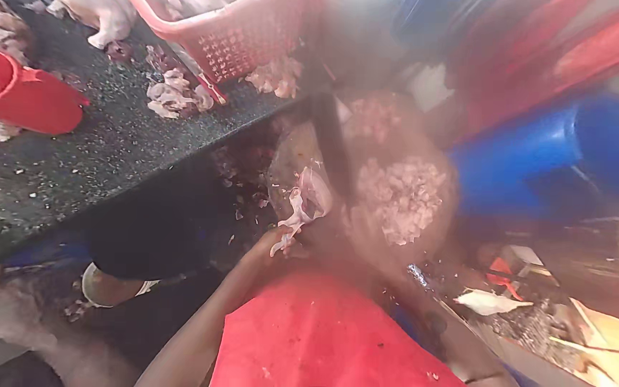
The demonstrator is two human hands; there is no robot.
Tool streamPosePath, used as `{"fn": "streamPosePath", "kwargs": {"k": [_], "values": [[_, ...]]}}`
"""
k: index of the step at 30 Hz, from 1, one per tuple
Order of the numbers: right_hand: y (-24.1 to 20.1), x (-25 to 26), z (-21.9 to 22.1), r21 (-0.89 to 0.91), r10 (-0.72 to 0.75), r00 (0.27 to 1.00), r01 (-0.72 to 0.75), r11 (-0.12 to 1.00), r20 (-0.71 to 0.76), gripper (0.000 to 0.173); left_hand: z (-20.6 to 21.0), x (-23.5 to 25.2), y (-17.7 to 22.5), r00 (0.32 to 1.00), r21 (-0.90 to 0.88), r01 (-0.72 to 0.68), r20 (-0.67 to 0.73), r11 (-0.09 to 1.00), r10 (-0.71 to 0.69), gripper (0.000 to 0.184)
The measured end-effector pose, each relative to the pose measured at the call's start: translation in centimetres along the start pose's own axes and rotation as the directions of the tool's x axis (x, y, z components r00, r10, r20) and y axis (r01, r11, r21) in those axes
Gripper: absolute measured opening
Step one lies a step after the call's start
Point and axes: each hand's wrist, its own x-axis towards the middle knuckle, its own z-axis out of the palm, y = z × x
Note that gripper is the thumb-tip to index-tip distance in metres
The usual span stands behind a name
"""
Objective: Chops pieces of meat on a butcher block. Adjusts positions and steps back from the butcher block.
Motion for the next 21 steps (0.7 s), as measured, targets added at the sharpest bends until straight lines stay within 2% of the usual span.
{"fn": "streamPosePath", "kwargs": {"k": [2, 3, 4, 5, 6, 7, 8, 9, 11, 13, 14, 16, 18, 21], "values": [[-0.2, 0.3, 1.5, 0.023, -0.115, 0.991, 0.117, 0.993, -0.062, 0.074, -0.1, -0.2, 0.0, 1.0, -0.012, 0.007, 0.017, 1.0, -0.007, 0.031], [0.9, 0.5, 2.4, -0.065, -0.13, 0.99, 0.126, 0.99, -0.057, 0.073, 0.0, -0.3, 0.1, 1.0, -0.013, 0.01, 0.018, 1.0, -0.01, 0.032], [2.5, 0.8, 3.0, -0.169, -0.066, 0.998, 0.066, 0.983, 0.004, 0.065, 0.0, -0.3, 0.1, 1.0, -0.016, 0.013, 0.018, 1.0, -0.012, 0.032], [3.8, 1.3, 3.2, -0.28, 0.097, 0.989, -0.062, 0.958, 0.113, 0.057, 0.1, -0.4, 0.0, 1.0, -0.021, 0.014, 0.012, 1.0, -0.013, 0.031], [4.6, 2.1, 3.2, -0.34, 0.304, 0.926, -0.218, 0.915, 0.224, 0.055, 0.2, -0.8, -0.2, 1.0, -0.029, 0.015, 0.006, 0.999, -0.015, 0.031], [5.0, 2.6, 3.3, -0.371, 0.405, 0.878, -0.298, 0.879, 0.254, 0.055, 0.1, -1.3, -0.5, 1.0, -0.031, 0.019, -0.004, 0.999, -0.02, 0.031], [4.7, 2.9, 3.0, -0.378, 0.416, 0.877, -0.311, 0.872, 0.239, 0.054, 0.0, -1.8, -0.5, 1.0, -0.027, 0.014, -0.006, 1.0, -0.014, 0.031], [4.1, 2.7, 2.7, -0.361, 0.369, 0.907, -0.28, 0.89, 0.206, 0.052, -0.3, -2.2, -1.0, 1.0, -0.039, 0.007, -0.011, 0.999, -0.007, 0.031], [3.3, 0.8, 2.7, -0.231, 0.211, 0.97, -0.18, 0.956, 0.122, 0.046, -1.0, -3.3, -2.3, 1.0, -0.056, 0.003, -0.028, 0.998, -0.005, 0.032], [3.4, -0.5, 3.2, -0.092, 0.085, 0.993, -0.077, 0.993, 0.085, 0.048, -1.3, -3.9, -2.8, 0.998, -0.043, -0.014, -0.06, 0.999, 0.011, 0.03], [4.0, -1.3, 3.7, -0.067, 0.092, 0.99, -0.085, 0.994, 0.107, 0.05, -1.3, -4.3, -2.9, 0.997, -0.037, -0.031, -0.068, 0.999, 0.028, 0.027], [6.6, -2.7, 4.3, -0.105, 0.268, 0.932, -0.249, 0.963, 0.242, 0.051, -1.2, -5.0, -2.8, 0.991, -0.017, -0.117, -0.067, 0.993, 0.116, 0.022], [10.6, -3.7, 3.4, -0.14, 0.396, 0.868, -0.371, 0.918, 0.3, 0.054, -0.6, -5.8, -2.1, 0.966, 0.089, -0.234, -0.096, 0.968, 0.242, 0.011], [12.7, -4.8, -1.1, -0.154, 0.44, 0.883, -0.418, 0.895, 0.163, 0.053, 0.4, -7.7, 1.1, 0.94, 0.432, -0.244, -0.114, 0.868, 0.321, 0.025]]}}
